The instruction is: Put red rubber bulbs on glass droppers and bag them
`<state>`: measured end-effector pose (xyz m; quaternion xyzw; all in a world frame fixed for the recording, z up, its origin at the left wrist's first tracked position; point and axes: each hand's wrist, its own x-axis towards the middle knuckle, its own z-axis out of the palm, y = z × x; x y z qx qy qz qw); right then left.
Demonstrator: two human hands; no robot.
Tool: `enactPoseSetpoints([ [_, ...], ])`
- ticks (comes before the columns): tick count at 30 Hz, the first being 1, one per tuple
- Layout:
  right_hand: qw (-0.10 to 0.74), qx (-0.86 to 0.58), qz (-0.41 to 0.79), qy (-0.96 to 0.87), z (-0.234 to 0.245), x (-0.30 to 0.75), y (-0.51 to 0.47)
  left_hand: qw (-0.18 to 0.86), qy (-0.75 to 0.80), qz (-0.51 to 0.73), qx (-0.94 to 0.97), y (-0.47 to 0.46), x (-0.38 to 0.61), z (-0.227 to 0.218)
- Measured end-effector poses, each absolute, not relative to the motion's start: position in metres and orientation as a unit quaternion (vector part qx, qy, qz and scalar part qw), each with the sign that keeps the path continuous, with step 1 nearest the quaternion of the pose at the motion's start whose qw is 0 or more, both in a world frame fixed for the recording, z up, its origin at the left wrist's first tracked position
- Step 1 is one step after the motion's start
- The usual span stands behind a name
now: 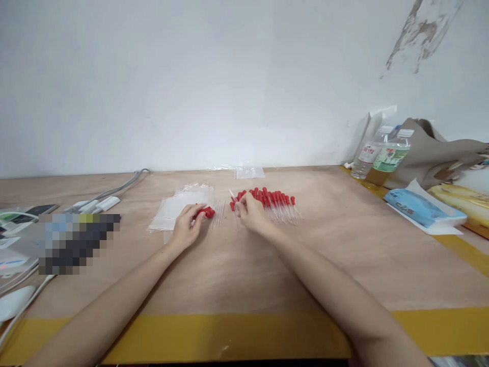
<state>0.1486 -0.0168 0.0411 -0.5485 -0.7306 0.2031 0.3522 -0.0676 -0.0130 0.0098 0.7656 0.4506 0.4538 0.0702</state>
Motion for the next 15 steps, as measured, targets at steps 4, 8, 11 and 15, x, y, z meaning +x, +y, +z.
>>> enactPoseSetpoints([
  [4,0.412,-0.461,0.148,-0.772,0.025,0.170,-0.047,0.238,0.431,0.445,0.748,-0.027,-0.047,0.003],
  [8,0.417,-0.418,0.104,-0.800,0.012,0.168,-0.068,0.349,0.414,0.425,0.726,-0.036,-0.035,-0.004],
  [11,0.419,-0.420,0.102,-0.799,0.006,0.164,-0.071,0.363,0.411,0.414,0.727,-0.039,-0.034,-0.004],
  [15,0.410,-0.422,0.104,-0.802,0.002,0.163,-0.068,0.365,0.404,0.416,0.728,-0.039,-0.035,-0.003],
])
